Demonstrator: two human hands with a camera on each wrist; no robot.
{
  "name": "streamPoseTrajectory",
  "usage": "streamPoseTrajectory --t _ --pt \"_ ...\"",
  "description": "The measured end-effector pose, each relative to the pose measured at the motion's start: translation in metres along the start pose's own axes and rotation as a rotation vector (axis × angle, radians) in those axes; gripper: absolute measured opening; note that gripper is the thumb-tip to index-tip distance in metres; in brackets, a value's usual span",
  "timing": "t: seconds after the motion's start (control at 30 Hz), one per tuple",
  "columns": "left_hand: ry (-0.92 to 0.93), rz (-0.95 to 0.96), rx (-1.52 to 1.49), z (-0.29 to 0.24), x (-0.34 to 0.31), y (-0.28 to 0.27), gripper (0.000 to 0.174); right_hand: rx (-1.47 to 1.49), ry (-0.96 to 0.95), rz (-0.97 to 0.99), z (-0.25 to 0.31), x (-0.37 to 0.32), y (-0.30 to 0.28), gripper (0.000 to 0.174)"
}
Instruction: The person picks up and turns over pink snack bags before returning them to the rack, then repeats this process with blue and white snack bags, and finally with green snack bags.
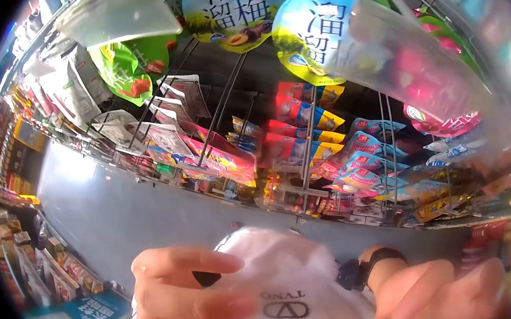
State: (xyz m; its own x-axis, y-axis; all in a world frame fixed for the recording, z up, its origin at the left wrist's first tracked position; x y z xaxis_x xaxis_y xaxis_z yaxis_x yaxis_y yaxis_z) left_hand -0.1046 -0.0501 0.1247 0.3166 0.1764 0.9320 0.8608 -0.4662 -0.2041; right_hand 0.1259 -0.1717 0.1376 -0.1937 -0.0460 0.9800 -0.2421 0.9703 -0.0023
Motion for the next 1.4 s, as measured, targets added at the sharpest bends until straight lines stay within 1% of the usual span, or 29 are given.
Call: streamPoseTrajectory --t 0.03,0.1,0.13,0.17,0.2,0.23,0.27,0.3,0.33,0.4,0.5,0.57,0.73,0.87,0.93,0.97,1.0,1.03,1.07,1.1,1.13,1.17,1.2,1.23,1.27,1.3,1.33,1.37,1.4 --pt "-0.008 0.024 0.001 -0.001 -0.004 -0.007 0.043 0.522 0.201 -0.089 0.017 0.016 0.035 0.025" --pt "-0.057 -0.001 0.03 -0.002 -0.009 -0.015 0.043 1.082 0.393 -0.232 0.02 0.013 0.051 0.021" --pt "-0.103 -0.043 0.053 -0.004 -0.011 -0.017 0.043 1.114 0.386 -0.292 0.012 0.0 0.034 0.02" --pt "-0.094 -0.06 0.059 -0.004 -0.015 -0.021 0.042 1.012 0.345 -0.371 0.007 -0.013 0.02 0.02" --pt "-0.085 -0.078 0.065 -0.004 -0.018 -0.026 0.041 0.904 0.313 -0.45 0.007 -0.013 0.02 0.02" --pt "-0.017 -0.071 0.054 0.004 -0.023 -0.034 0.04 0.936 0.326 -0.413 0.009 -0.012 0.028 0.02" --pt "0.007 -0.077 0.06 0.004 -0.027 -0.038 0.045 0.985 0.351 -0.318 0.014 -0.01 0.039 0.02" --pt "0.031 -0.083 0.067 0.005 -0.031 -0.043 0.049 1.002 0.363 -0.27 0.021 -0.003 0.05 0.02" --pt "0.009 -0.103 0.095 0.0 -0.038 -0.045 0.061 1.015 0.369 -0.237 0.027 -0.001 0.056 0.02" --pt "-0.009 -0.187 0.142 -0.003 -0.046 -0.05 0.073 1.027 0.381 -0.18 0.036 0.003 0.063 0.02" --pt "-0.05 -0.221 0.164 0.001 -0.05 -0.057 0.059 1.032 0.4 -0.122 0.05 0.007 0.074 0.02" --pt "-0.117 -0.234 0.189 0.003 -0.046 -0.062 0.05 1.035 0.414 -0.089 0.06 0.013 0.084 0.02" --pt "-0.219 -0.3 0.21 0.01 -0.038 -0.083 0.027 1.044 0.468 0.051 0.088 0.02 0.11 0.021" --pt "-0.24 -0.317 0.164 0.009 -0.032 -0.11 0.011 1.014 0.655 0.26 0.112 0.004 0.141 0.022" --pt "-0.248 -0.247 0.11 0.007 -0.028 -0.125 0.016 0.929 0.601 0.129 0.11 -0.004 0.177 0.031" --pt "-0.251 -0.213 0.085 0.007 -0.03 -0.132 0.019 0.914 0.647 0.187 0.106 -0.008 0.191 0.03" --pt "-0.116 -0.16 -0.062 0.011 -0.031 -0.137 0.022 0.897 0.692 0.247 0.101 -0.011 0.204 0.029" --pt "0.019 -0.105 -0.205 0.023 -0.03 -0.142 0.027 0.916 0.796 0.267 0.094 -0.022 0.218 0.03" --pt "0.015 -0.153 -0.267 0.023 -0.034 -0.143 0.026 0.868 1.02 0.296 0.092 -0.028 0.23 0.033" --pt "0.013 -0.202 -0.329 0.023 -0.039 -0.143 0.026 0.937 1.171 0.381 0.086 -0.038 0.243 0.03" --pt "0.014 -0.251 -0.391 0.023 -0.043 -0.144 0.027 0.969 1.244 0.435 0.081 -0.044 0.254 0.029" --pt "-0.008 -0.196 -0.383 0.022 -0.043 -0.152 0.027 0.991 1.342 0.467 0.078 -0.05 0.264 0.035" --pt "0.019 -0.195 -0.375 0.023 -0.042 -0.155 0.026 1.008 1.434 0.501 0.076 -0.055 0.274 0.042" --pt "0.046 -0.194 -0.367 0.024 -0.041 -0.158 0.026 1.043 1.451 0.53 0.072 -0.06 0.283 0.044" --pt "0.113 -0.243 -0.36 0.028 -0.043 -0.159 0.027 1.074 1.475 0.56 0.069 -0.067 0.291 0.046" --pt "0.122 -0.26 -0.347 0.028 -0.044 -0.162 0.027 1.102 1.503 0.551 0.067 -0.072 0.299 0.05" --pt "0.131 -0.278 -0.334 0.028 -0.044 -0.165 0.027 1.074 1.567 0.565 0.066 -0.074 0.306 0.049" --pt "0.077 -0.267 -0.318 0.022 -0.044 -0.17 0.028 1.087 1.614 0.545 0.061 -0.078 0.314 0.044" --pt "0.076 -0.288 -0.277 0.019 -0.046 -0.172 0.03 1.102 1.665 0.524 0.055 -0.086 0.322 0.04"
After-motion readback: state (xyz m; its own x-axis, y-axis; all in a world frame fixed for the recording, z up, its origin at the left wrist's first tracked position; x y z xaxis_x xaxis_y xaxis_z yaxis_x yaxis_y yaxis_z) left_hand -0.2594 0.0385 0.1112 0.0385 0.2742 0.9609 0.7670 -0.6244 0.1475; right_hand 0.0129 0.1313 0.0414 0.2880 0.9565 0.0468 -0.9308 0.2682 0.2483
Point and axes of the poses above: each hand's wrist, its own x-axis towards the middle knuckle, its own y-axis out of the palm, z = x × y, the point moved 5 cm from there along x, towards the middle knuckle, and after that the axes turned 9 degrees about -x, right-handed, at the moved point
